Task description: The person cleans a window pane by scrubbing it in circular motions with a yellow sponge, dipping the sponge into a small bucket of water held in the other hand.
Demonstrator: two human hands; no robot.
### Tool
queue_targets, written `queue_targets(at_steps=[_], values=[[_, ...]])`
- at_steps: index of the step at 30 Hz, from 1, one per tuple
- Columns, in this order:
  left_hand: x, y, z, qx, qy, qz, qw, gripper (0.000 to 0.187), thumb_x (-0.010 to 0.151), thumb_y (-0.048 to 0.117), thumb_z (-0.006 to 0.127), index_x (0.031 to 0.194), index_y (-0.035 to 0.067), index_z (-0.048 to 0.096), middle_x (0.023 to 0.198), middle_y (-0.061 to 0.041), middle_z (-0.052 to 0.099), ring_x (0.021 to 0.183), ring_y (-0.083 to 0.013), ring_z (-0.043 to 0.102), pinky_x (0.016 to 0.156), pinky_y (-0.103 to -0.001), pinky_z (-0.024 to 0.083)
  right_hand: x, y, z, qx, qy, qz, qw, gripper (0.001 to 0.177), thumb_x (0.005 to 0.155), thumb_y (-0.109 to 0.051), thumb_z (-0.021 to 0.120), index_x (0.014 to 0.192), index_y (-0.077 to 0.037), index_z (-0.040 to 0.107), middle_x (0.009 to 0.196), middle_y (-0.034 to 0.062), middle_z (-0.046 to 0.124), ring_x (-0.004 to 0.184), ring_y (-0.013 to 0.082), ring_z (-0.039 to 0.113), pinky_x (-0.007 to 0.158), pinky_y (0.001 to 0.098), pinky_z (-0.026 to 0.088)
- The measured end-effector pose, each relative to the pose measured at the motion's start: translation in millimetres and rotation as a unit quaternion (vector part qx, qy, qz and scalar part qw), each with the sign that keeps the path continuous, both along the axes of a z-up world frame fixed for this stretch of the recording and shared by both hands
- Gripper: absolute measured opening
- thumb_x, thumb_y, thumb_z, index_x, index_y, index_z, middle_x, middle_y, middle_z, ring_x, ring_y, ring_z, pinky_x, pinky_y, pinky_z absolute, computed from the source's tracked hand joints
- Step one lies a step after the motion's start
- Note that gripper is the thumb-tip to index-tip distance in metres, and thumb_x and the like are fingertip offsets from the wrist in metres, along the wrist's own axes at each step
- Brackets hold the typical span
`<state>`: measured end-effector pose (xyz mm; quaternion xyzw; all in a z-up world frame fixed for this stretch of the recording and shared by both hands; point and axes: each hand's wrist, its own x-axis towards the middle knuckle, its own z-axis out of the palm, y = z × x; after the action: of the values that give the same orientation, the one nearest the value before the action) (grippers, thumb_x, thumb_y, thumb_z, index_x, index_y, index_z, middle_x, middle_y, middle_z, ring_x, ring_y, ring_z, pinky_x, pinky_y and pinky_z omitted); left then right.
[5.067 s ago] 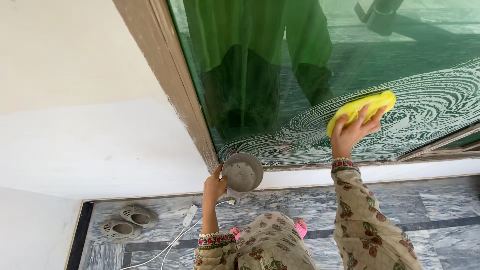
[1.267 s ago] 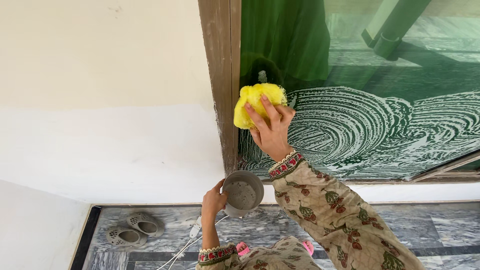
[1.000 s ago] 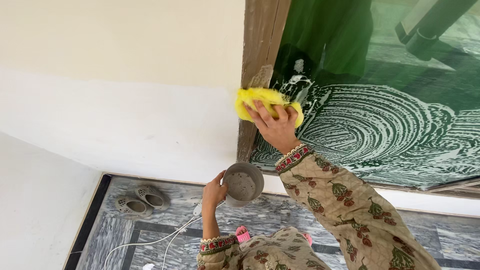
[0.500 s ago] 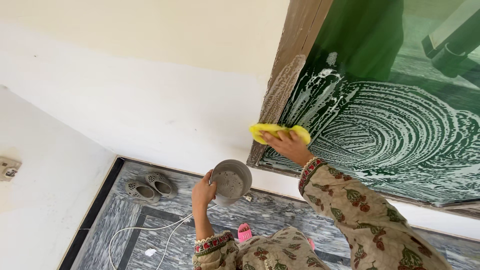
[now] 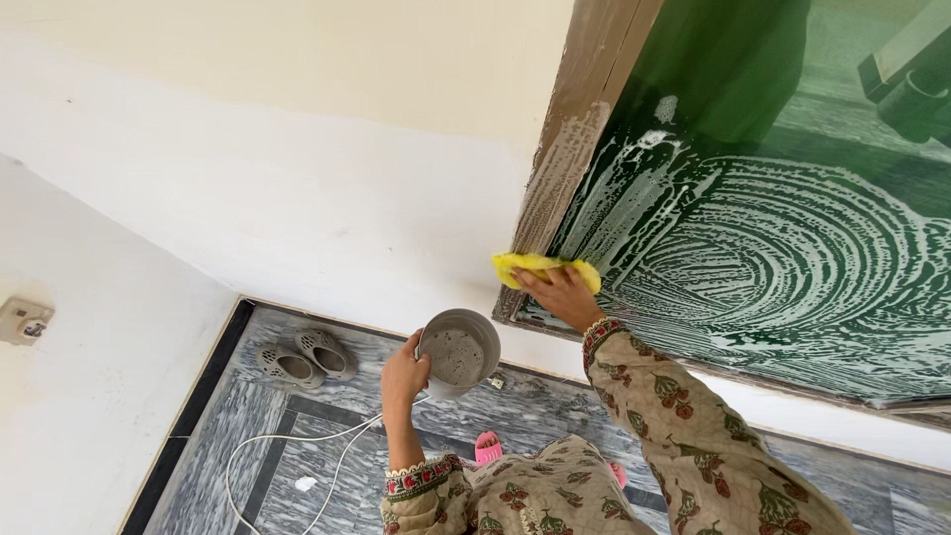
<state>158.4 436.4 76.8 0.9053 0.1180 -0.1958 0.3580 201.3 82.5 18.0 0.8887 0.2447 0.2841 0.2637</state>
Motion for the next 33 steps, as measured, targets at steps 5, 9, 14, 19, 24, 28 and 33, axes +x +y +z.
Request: queue_targets(at_steps=[5,9,14,19,24,28,33], values=[[-5.2,-8.7,-6.8,0.024,-0.010,-0.016,1.000,0.059,0.086,0.022,0.054,0.144,0.034,0.058,0.061,-0.012,0.071,0.056,-0.0243,0.072,0.071,-0.039,0.058,-10.1,12.6,-81.7,-0.111,0.100,0.006,0.989,0.075,0.091,-0.032,0.063,0.161,-0.020,0.039,0.142,-0.0049,0.039,0.122,0.0183,0.043,0.107,0.0401,0.041],[-5.7,-19.7,-12.4,0.005,0.002,-0.040,0.999,0.062,0.084,0.020,0.053,0.144,0.034,0.058,0.061,-0.009,0.070,0.053,-0.0234,0.072,0.068,-0.040,0.059,-17.4,5.5,-22.3,-0.031,0.076,-0.010,0.997,0.070,0.097,-0.032,0.060,0.162,-0.023,0.038,0.142,-0.0043,0.041,0.119,0.0215,0.044,0.097,0.0422,0.041],[8.9,-47.8,-12.3,0.017,0.001,-0.117,0.993,0.060,0.086,0.023,0.053,0.145,0.035,0.057,0.058,-0.012,0.070,0.055,-0.0235,0.071,0.072,-0.040,0.058,-11.9,-25.1,153.0,0.072,-0.192,-0.077,0.976,0.056,0.104,-0.025,0.061,0.156,-0.040,0.047,0.159,-0.0101,0.039,0.123,0.0229,0.038,0.099,0.0447,0.031],[17.6,-86.5,-8.5,0.005,-0.013,-0.180,0.984,0.060,0.086,0.023,0.053,0.145,0.035,0.057,0.058,-0.011,0.071,0.058,-0.0230,0.074,0.076,-0.039,0.058,-23.8,-106.1,252.3,0.287,-0.364,-0.200,0.863,0.061,0.101,-0.017,0.060,0.160,-0.025,0.047,0.170,0.0026,0.029,0.132,0.0260,0.037,0.112,0.0461,0.029],[17.7,-106.5,-4.9,-0.003,-0.040,-0.228,0.973,0.060,0.086,0.022,0.052,0.145,0.033,0.057,0.058,-0.012,0.071,0.058,-0.0233,0.074,0.076,-0.038,0.058,-69.8,-195.6,186.9,0.476,-0.492,-0.280,0.673,0.061,0.105,-0.015,0.045,0.165,-0.013,0.036,0.175,0.0090,0.024,0.126,0.0271,0.042,0.110,0.0414,0.041],[9.3,-123.1,8.8,0.003,-0.010,-0.241,0.970,0.060,0.086,0.024,0.053,0.145,0.033,0.057,0.059,-0.011,0.070,0.058,-0.0236,0.073,0.073,-0.039,0.059,-93.0,-178.8,119.5,0.540,-0.441,-0.290,0.656,0.067,0.097,-0.009,0.043,0.164,-0.008,0.031,0.172,0.0184,0.020,0.126,0.0346,0.043,0.106,0.0487,0.042],[5.2,-145.6,14.6,0.002,-0.029,-0.276,0.961,0.058,0.086,0.023,0.053,0.143,0.033,0.059,0.059,-0.011,0.070,0.056,-0.0234,0.072,0.072,-0.039,0.059,-150.0,-74.6,83.2,0.637,-0.053,-0.262,0.723,0.062,0.087,0.000,0.053,0.148,-0.012,0.050,0.158,0.0136,0.043,0.132,0.0375,0.045,0.109,0.0514,0.045]])
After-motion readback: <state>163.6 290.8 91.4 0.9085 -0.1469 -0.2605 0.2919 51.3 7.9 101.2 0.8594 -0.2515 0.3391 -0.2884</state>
